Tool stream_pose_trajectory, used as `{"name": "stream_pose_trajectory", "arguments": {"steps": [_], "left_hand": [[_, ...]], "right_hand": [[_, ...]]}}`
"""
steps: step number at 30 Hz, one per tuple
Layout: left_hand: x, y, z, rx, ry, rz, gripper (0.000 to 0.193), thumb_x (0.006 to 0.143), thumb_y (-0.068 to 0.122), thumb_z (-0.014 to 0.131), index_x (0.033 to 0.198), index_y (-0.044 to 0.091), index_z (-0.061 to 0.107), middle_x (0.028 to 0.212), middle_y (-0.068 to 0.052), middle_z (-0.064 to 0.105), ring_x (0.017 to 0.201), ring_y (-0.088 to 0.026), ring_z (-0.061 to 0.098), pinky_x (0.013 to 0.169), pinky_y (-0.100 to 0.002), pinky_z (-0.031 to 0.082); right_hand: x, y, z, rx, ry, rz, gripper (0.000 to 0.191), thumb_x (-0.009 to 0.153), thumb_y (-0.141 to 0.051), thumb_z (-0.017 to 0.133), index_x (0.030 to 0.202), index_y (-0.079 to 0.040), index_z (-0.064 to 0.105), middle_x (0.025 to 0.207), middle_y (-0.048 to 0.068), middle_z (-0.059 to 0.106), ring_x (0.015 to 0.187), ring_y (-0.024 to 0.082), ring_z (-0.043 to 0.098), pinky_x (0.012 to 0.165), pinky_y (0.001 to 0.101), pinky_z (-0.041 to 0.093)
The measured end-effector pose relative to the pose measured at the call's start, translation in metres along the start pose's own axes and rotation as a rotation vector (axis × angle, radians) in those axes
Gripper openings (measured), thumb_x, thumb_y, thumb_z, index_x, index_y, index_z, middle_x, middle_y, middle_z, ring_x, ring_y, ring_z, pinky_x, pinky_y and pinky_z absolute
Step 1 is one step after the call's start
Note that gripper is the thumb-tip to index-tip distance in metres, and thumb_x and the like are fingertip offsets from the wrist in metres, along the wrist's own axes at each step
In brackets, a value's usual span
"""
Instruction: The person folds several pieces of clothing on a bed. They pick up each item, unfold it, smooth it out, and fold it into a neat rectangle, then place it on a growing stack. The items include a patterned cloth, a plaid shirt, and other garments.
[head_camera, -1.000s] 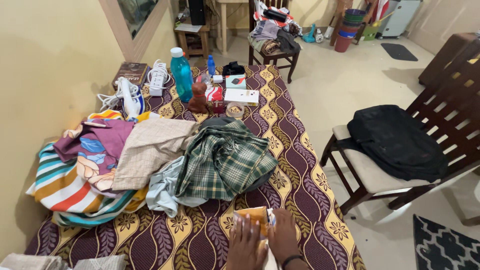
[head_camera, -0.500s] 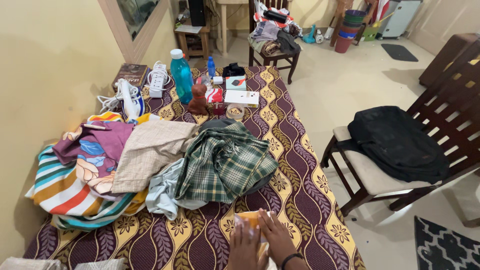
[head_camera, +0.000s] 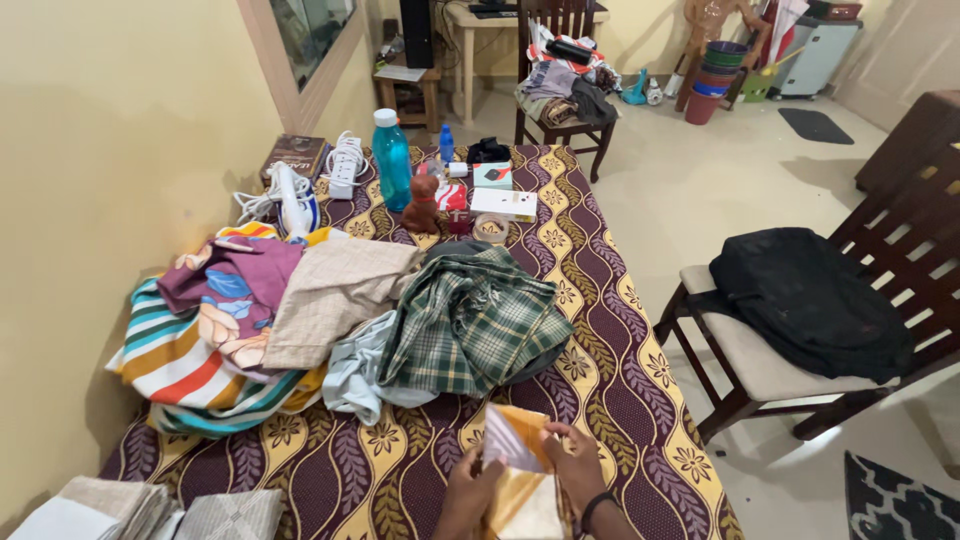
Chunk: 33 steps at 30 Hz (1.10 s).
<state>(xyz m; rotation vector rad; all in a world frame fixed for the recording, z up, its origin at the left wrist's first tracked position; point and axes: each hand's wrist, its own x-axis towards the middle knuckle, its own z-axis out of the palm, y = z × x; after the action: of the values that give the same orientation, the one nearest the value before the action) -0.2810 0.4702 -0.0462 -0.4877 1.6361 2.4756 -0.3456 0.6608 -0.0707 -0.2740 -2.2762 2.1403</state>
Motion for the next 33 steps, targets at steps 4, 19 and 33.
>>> {"name": "stream_pose_trajectory", "arguments": {"steps": [4,19,33], "left_hand": [[-0.026,0.04,-0.011,-0.08,-0.167,0.086,0.082,0.074,0.006,0.08,0.146,0.013,0.043,0.12,-0.009,0.07,0.104,-0.019,0.07,0.091,-0.035,0.057],[-0.203,0.091,-0.13,0.906,-0.024,0.709,0.093,0.065,0.033,0.095,0.142,0.006,0.05,0.139,-0.016,0.059,0.136,-0.032,0.053,0.113,-0.042,0.037],[-0.244,0.085,-0.226,-0.216,0.516,0.293,0.05,0.091,0.006,0.068,0.14,0.008,0.061,0.106,-0.014,0.072,0.089,-0.023,0.069,0.076,-0.038,0.054]], "right_hand": [[-0.029,-0.044,0.016,0.572,-0.05,0.345,0.045,0.084,-0.008,0.081,0.121,-0.009,0.055,0.114,0.016,0.07,0.106,0.029,0.07,0.097,0.0463,0.054],[-0.099,-0.074,0.139,0.721,-0.54,0.484,0.019,0.087,-0.02,0.068,0.098,-0.005,0.066,0.078,0.009,0.07,0.069,0.022,0.071,0.067,0.037,0.06],[-0.179,-0.111,0.245,-0.072,-0.744,0.156,0.061,0.1,-0.05,0.047,0.151,-0.017,0.043,0.152,0.015,0.047,0.141,0.028,0.043,0.104,0.0387,0.037]]}}
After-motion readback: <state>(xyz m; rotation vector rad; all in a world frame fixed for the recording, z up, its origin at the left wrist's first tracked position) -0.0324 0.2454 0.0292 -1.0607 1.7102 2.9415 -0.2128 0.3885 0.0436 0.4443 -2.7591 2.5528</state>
